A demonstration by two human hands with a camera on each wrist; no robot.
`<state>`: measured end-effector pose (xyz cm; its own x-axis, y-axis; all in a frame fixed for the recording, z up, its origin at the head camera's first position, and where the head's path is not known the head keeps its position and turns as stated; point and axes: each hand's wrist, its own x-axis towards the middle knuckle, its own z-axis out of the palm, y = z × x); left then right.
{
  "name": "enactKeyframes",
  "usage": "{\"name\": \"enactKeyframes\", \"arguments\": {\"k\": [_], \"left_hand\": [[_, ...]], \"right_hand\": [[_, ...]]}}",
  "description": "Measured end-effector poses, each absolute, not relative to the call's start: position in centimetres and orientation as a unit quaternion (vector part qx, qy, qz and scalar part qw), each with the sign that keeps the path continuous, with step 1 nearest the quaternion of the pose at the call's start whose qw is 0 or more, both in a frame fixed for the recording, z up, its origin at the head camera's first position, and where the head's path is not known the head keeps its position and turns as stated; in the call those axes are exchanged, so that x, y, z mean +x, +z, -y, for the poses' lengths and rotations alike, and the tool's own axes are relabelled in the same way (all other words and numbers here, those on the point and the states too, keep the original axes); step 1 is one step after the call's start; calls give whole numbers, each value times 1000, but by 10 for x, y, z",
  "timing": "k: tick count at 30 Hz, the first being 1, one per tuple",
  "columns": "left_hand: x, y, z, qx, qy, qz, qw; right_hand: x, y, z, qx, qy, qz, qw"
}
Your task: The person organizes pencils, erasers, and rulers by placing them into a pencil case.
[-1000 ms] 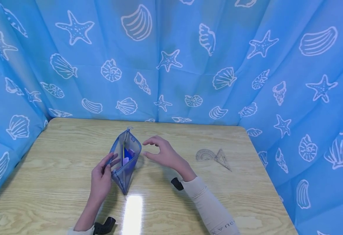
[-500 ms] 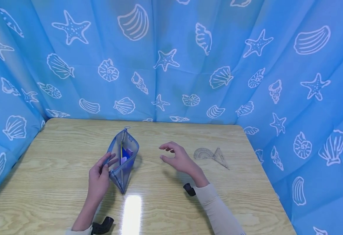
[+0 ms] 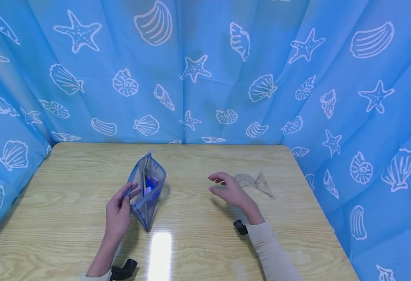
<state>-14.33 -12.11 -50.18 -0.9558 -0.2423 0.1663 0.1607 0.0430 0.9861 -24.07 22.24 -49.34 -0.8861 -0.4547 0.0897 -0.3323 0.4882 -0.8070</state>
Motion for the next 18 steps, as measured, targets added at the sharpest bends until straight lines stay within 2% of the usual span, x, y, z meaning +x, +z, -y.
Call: {"name": "enactKeyframes", "arguments": {"k": [18], "left_hand": [[-147,-507,120,14,-700,698,150]], "right_hand": [[-259,-509,-295,-186,-391,-901,8]]}}
